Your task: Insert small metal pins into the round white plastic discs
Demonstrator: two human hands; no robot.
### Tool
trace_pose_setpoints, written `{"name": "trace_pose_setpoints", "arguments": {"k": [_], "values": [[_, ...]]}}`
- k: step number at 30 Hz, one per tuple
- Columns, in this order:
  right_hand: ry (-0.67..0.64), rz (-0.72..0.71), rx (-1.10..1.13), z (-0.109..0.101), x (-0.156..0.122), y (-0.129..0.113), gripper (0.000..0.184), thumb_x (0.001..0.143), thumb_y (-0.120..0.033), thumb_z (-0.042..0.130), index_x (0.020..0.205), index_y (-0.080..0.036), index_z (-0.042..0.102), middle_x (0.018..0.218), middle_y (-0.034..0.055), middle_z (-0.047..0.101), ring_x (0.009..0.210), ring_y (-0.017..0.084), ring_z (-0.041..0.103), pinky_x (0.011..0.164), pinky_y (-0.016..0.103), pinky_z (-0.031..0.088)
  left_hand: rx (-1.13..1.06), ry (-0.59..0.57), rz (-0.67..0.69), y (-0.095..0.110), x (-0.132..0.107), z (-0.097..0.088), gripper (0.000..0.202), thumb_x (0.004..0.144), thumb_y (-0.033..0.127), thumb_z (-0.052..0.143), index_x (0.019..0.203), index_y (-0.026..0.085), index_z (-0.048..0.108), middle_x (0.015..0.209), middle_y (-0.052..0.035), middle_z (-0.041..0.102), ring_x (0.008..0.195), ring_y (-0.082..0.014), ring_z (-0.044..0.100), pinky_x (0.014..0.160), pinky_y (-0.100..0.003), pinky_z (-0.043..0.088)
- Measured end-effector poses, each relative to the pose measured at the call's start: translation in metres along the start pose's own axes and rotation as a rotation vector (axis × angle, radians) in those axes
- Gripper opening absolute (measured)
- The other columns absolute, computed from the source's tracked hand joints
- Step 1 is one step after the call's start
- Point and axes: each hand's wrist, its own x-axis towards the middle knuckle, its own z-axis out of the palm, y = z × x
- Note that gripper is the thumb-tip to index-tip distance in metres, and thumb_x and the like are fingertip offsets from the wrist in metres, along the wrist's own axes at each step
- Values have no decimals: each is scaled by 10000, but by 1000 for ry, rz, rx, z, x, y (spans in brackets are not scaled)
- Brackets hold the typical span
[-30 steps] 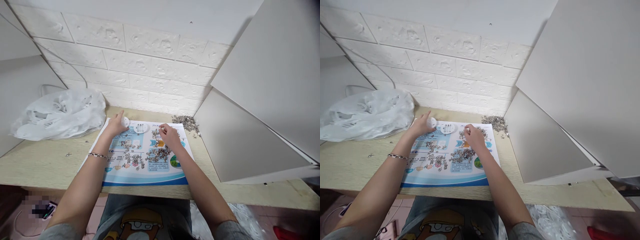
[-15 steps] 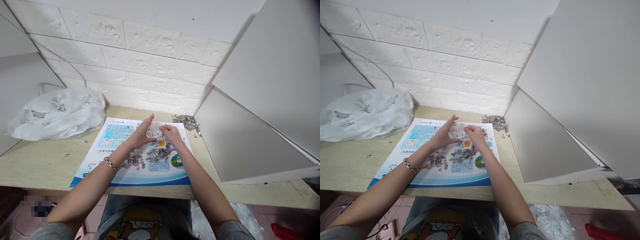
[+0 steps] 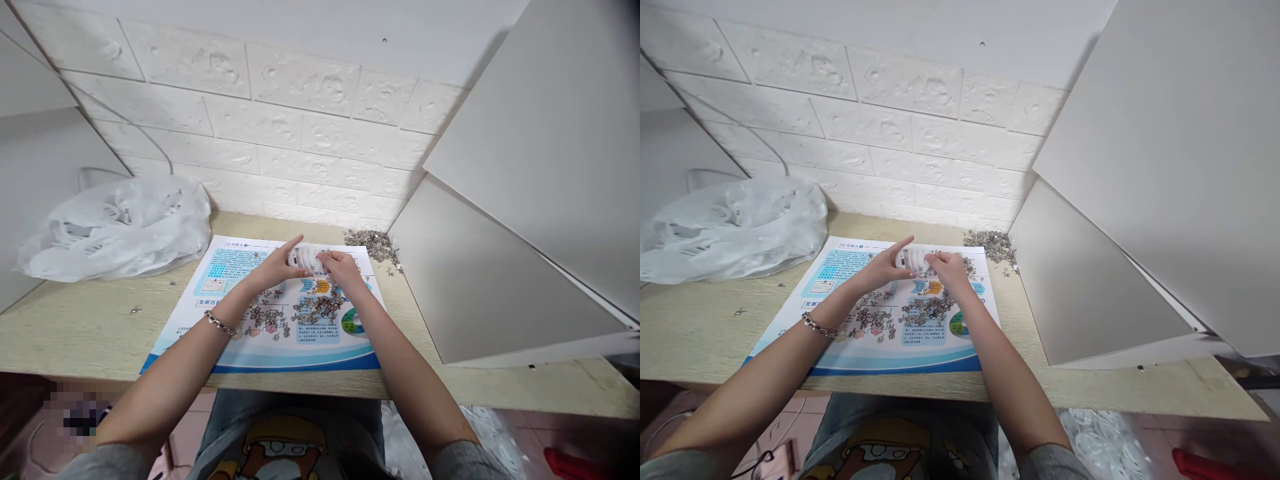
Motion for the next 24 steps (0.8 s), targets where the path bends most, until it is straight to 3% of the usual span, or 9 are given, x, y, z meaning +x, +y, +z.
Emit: {"name": "trace_pose_setpoints", "arguments": {"k": [8,11,14,17,20,24], "values": [[-24,11,-15,1,0,-1,414,720,-533,503,569,-173,367,493,-41,332,392,58,264,403,221,200,-301,-12,-142,3,0,-1,795,606,96,707,1311,181,349,876,-58,595,690,-128,562,602,-223,460],[30,-43,-131,0,-2,-2,421,756,-538,450,574,-177,335,497,-40,293,417,67,261,419,219,210,-365,103,-146,5,2,-4,619,689,139,653,1254,189,405,905,-74,596,652,-126,583,523,-202,460],[81,-147,-409,-1,-5,-2,392,791,-449,441,553,-171,304,486,-35,262,439,75,248,441,221,204,-460,252,-121,4,5,-13,392,761,137,560,1143,152,477,784,-56,599,509,-80,536,411,-160,406],[30,-203,-699,-1,-8,1,340,819,-369,417,553,-167,357,477,-18,336,436,82,269,447,230,195,-573,401,-143,2,10,-22,185,809,137,469,981,118,534,723,-60,606,424,-51,479,356,-139,364],[-53,-199,-829,0,-8,5,266,833,-339,409,631,-175,463,519,4,448,443,92,341,438,224,208,-652,495,-184,2,12,-29,126,834,177,444,862,106,544,697,-68,615,388,-40,455,335,-131,348],[-103,-239,-873,1,-5,10,203,831,-324,431,740,-191,553,669,37,567,562,119,462,447,218,245,-679,529,-180,4,11,-29,115,833,178,441,846,122,540,667,-46,610,370,-32,440,334,-119,341]]}}
